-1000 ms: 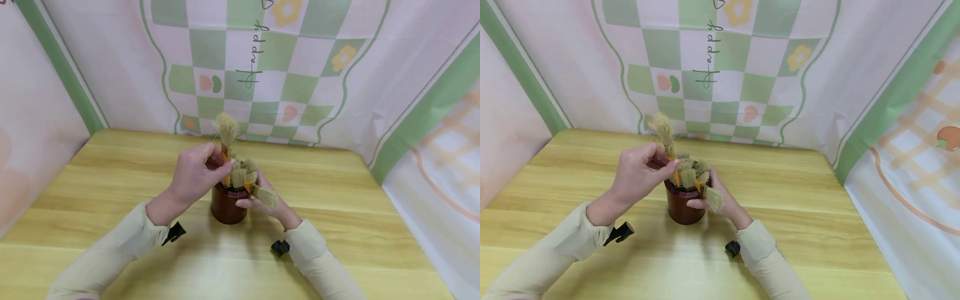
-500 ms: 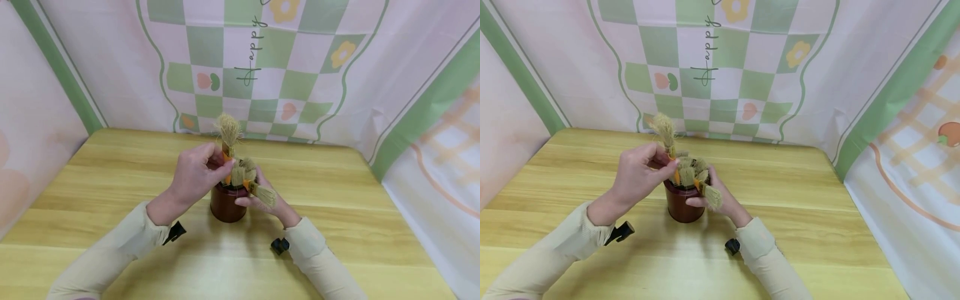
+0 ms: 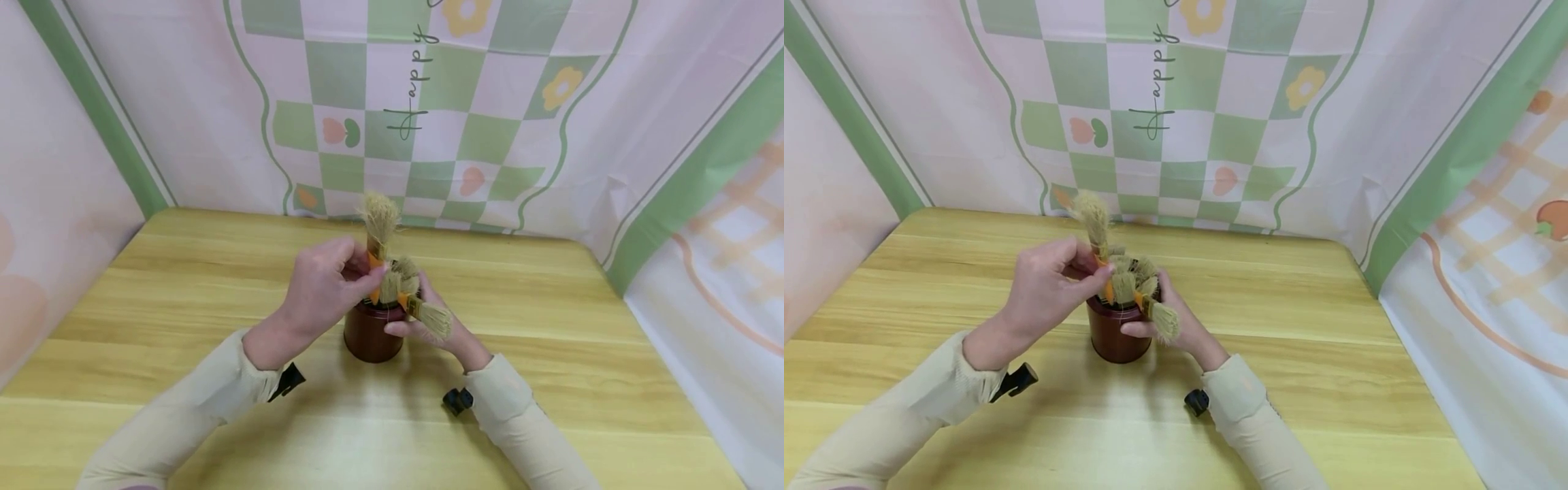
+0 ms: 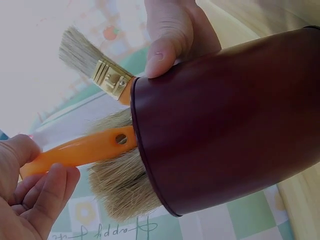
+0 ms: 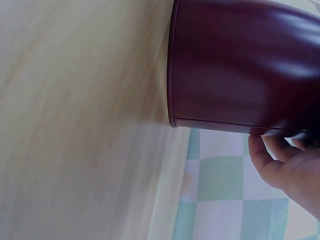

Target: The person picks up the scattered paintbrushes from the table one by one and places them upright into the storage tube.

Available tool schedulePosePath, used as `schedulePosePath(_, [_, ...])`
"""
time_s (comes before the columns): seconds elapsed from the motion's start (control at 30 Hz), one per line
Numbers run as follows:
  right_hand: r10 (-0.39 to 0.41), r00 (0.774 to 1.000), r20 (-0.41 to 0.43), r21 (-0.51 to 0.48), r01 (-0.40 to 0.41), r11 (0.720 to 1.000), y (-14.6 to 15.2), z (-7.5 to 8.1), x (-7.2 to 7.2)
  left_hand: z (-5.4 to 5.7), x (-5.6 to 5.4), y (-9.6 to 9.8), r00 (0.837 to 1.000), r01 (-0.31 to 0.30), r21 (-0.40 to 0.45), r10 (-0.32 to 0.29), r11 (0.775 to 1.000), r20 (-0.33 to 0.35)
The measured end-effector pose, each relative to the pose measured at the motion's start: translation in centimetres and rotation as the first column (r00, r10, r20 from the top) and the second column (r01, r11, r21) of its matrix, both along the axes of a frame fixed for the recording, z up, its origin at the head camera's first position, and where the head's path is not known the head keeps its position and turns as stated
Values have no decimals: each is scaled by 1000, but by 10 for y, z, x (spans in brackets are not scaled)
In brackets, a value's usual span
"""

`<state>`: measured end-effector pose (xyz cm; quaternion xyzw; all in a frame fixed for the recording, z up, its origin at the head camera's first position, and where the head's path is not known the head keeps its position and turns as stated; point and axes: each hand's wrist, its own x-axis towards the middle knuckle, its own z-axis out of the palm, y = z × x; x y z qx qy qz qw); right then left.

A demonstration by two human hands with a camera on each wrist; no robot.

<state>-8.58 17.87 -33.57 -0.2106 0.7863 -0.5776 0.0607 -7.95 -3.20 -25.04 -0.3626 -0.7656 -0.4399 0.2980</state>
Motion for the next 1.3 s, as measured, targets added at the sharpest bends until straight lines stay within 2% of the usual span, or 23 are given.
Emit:
schedulePosePath(0.2, [12, 1000, 11, -16, -12, 1000, 0, 1, 0, -6, 0, 3, 1000, -11, 7, 11, 1000, -28])
schedulePosePath(0.47, [-11, 1000, 9, 12, 10, 1000, 0, 4, 2, -11, 0, 7, 999, -15, 31, 16, 999, -37])
schedulePosePath(0.67, [-20, 999, -46, 51, 23, 998, -1, 1, 1, -16, 2, 6, 999, -13, 34, 14, 999, -40])
schedulePosePath(0.87, [-10, 1000, -21, 23, 10, 1000, -2, 2, 1, -22, 3, 5, 995, -36, 16, 37, 999, -89])
schedulePosePath(1.0, [-21, 999, -38, 65, 24, 998, -1, 2, 1, -27, 3, 5, 992, -47, 2, 47, 999, -113])
schedulePosePath(1.1, [-21, 999, -47, 73, 24, 997, -2, 7, 2, -29, 3, 4, 993, -49, -2, 49, 999, -110])
schedulePosePath(1.3, [-12, 1000, -7, 35, 12, 999, -10, 27, 13, -28, 5, 3, 996, -63, -31, 61, 997, -63])
